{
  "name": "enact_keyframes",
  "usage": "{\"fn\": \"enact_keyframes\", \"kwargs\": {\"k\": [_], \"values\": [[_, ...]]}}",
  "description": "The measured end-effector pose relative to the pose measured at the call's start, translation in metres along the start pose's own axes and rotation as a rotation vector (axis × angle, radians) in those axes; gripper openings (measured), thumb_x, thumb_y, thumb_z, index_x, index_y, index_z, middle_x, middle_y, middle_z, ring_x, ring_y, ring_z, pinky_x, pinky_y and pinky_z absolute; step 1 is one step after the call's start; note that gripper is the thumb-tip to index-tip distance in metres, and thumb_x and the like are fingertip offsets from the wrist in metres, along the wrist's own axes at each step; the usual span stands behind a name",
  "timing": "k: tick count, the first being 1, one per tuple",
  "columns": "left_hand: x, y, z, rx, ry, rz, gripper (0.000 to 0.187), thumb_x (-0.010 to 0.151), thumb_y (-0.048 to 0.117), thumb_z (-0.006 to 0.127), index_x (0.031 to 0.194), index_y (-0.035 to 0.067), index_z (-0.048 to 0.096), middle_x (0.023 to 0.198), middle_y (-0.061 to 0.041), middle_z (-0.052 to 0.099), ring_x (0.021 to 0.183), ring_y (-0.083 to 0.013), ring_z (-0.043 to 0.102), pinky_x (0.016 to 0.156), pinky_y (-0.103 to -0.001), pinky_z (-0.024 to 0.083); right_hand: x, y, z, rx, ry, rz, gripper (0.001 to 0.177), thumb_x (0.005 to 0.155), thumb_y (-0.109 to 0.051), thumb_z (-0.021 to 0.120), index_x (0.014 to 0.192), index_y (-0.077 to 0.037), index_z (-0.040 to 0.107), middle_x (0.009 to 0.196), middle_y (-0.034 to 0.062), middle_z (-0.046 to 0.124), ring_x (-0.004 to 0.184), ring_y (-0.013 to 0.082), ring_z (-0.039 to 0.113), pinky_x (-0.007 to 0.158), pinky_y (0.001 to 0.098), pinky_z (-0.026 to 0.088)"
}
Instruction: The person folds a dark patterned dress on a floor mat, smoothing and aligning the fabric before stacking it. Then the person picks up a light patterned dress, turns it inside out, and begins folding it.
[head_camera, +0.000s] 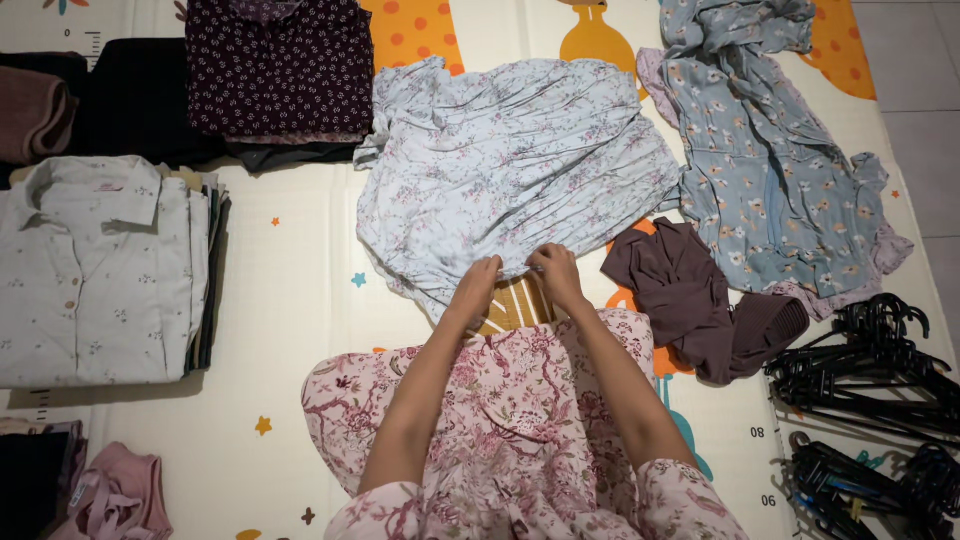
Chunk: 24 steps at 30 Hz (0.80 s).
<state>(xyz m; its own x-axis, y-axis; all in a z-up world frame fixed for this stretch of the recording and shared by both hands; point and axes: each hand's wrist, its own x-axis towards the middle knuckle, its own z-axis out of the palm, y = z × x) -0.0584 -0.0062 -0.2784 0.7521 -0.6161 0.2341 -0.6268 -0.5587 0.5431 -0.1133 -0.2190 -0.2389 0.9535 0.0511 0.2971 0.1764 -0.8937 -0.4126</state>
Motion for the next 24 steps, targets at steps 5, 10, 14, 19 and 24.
{"fn": "enact_keyframes", "kwargs": {"k": [5,10,14,19,24], "values": [[0.003,0.018,-0.049,-0.041,-0.146,-0.023,0.040,0.090,0.033,0.077,0.109,0.004,0.057,0.095,-0.017,0.065,0.090,-0.0355,0.064,0.076,-0.047,0.052,0.005,-0.014,-0.001,-0.022,-0.048,-0.054,0.021,0.094,-0.023,0.072,0.105,-0.011,0.057,0.096,0.0090,0.067,0.096,0.0264,0.063,0.095,0.0469,0.043],[0.020,0.011,-0.109,0.094,0.106,0.063,0.025,0.082,0.014,0.071,0.107,0.011,0.069,0.080,-0.011,0.072,0.072,-0.0276,0.070,0.063,-0.042,0.055,0.015,-0.009,-0.021,-0.020,-0.200,0.043,0.017,0.097,-0.026,0.068,0.104,-0.013,0.060,0.090,0.0071,0.069,0.085,0.0254,0.064,0.082,0.0421,0.046],[0.016,0.001,-0.153,0.283,0.084,-0.011,0.024,0.091,0.017,0.072,0.114,0.015,0.070,0.098,-0.010,0.072,0.087,-0.0247,0.069,0.072,-0.042,0.056,0.013,-0.010,-0.048,-0.024,0.122,-0.123,0.013,0.094,-0.024,0.069,0.092,-0.013,0.062,0.086,0.0087,0.064,0.081,0.0281,0.062,0.078,0.0411,0.047],[0.025,0.030,-0.137,0.292,0.298,0.265,0.048,0.073,0.030,0.071,0.115,0.010,0.067,0.115,-0.016,0.070,0.104,-0.0298,0.063,0.090,-0.050,0.051,0.035,-0.043,-0.060,0.036,0.192,-0.138,0.017,0.100,-0.022,0.067,0.096,-0.008,0.060,0.082,0.0089,0.060,0.074,0.0274,0.060,0.067,0.0395,0.047],[0.044,0.054,-0.090,-0.166,0.102,0.039,0.026,0.099,0.007,0.057,0.123,0.009,0.063,0.111,-0.010,0.069,0.102,-0.0262,0.067,0.091,-0.040,0.056,0.047,-0.071,-0.064,-0.007,0.314,-0.212,0.015,0.102,-0.022,0.068,0.099,-0.011,0.058,0.085,0.0071,0.062,0.075,0.0242,0.063,0.062,0.0380,0.047]]}}
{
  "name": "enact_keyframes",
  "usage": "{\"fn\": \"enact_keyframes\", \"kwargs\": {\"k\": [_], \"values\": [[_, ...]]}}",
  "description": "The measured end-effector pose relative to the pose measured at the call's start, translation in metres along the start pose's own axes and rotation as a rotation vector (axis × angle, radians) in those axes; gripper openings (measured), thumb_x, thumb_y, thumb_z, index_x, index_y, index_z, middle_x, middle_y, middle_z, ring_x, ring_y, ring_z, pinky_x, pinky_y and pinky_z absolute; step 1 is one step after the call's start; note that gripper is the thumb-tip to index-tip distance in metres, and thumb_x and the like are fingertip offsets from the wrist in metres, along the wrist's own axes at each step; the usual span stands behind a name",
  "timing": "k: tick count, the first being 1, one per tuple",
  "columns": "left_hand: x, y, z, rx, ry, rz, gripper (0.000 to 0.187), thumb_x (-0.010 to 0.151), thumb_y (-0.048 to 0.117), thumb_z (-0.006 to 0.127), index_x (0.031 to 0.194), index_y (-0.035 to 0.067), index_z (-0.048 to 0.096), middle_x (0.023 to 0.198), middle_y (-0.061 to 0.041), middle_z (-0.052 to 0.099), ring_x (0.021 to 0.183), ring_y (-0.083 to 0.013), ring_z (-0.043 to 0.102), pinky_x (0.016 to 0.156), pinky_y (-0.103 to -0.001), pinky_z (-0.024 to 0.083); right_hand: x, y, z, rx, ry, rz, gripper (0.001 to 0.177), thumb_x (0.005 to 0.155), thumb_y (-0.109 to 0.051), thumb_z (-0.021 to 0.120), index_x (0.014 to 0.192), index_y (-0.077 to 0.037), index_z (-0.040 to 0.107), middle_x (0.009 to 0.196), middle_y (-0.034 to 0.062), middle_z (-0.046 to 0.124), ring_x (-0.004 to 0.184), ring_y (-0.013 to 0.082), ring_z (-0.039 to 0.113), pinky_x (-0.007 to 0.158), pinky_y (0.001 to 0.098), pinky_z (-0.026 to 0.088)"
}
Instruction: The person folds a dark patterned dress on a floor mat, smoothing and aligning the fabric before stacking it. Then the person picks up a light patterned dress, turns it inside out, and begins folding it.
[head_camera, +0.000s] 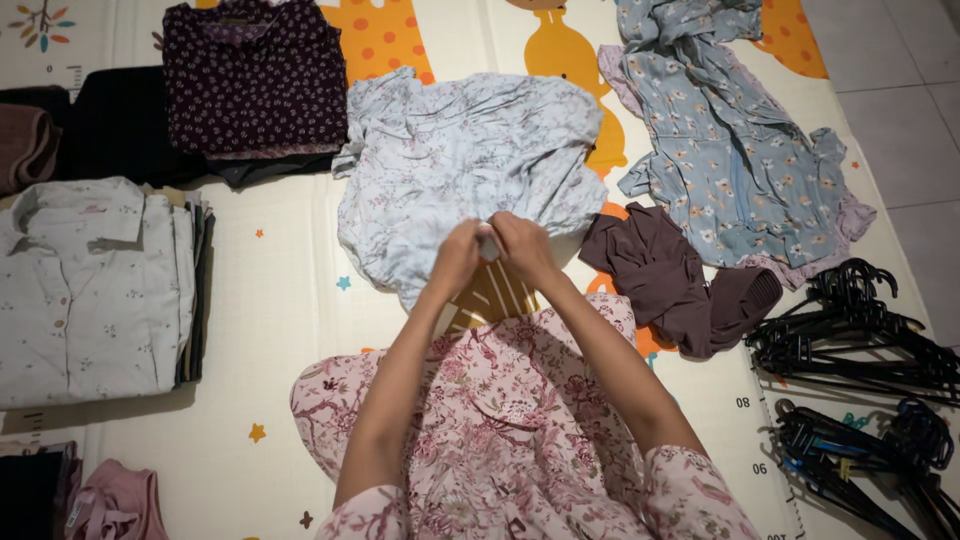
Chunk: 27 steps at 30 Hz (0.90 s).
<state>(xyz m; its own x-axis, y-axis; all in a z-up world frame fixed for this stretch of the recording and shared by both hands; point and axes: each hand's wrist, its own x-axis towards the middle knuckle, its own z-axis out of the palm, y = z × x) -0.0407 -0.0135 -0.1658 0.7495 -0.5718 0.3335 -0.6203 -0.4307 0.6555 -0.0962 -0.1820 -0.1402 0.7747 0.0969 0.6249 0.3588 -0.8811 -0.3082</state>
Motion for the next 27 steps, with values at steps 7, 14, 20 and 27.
{"fn": "enact_keyframes", "kwargs": {"k": [7,14,20,27], "values": [[0.016,0.021,-0.075,0.153,0.111,0.100,0.017,0.082,0.015,0.074,0.097,0.007,0.070,0.085,-0.008,0.069,0.075,-0.0246,0.068,0.065,-0.037,0.054,-0.011,0.049,-0.031,0.100,-0.050,0.189,0.024,0.082,-0.003,0.064,0.104,-0.012,0.068,0.080,0.0045,0.070,0.069,0.0240,0.072,0.056,0.0358,0.053],[0.040,0.051,-0.118,0.149,0.338,0.144,0.016,0.088,0.019,0.075,0.102,0.012,0.076,0.092,-0.005,0.073,0.078,-0.0215,0.071,0.068,-0.035,0.056,-0.014,0.098,-0.080,-0.188,0.230,0.228,0.016,0.088,-0.003,0.065,0.103,-0.005,0.068,0.092,0.0129,0.067,0.087,0.0323,0.065,0.077,0.0401,0.051],[0.064,0.048,-0.103,-0.008,0.539,0.102,0.019,0.098,0.007,0.058,0.114,0.002,0.067,0.108,-0.019,0.067,0.099,-0.0365,0.067,0.087,-0.043,0.053,0.014,0.088,-0.129,0.544,0.104,0.599,0.027,0.108,-0.019,0.066,0.093,0.001,0.057,0.077,-0.0006,0.043,0.071,0.0096,0.038,0.063,0.0297,0.034],[0.072,0.095,-0.052,-0.093,-0.225,-0.179,0.062,0.084,0.037,0.074,0.138,0.014,0.054,0.101,-0.017,0.070,0.089,-0.0296,0.068,0.075,-0.044,0.056,0.035,0.057,-0.146,0.529,-0.121,0.791,0.025,0.100,-0.029,0.061,0.086,-0.010,0.069,0.067,-0.0017,0.060,0.055,0.0084,0.056,0.050,0.0271,0.047]]}}
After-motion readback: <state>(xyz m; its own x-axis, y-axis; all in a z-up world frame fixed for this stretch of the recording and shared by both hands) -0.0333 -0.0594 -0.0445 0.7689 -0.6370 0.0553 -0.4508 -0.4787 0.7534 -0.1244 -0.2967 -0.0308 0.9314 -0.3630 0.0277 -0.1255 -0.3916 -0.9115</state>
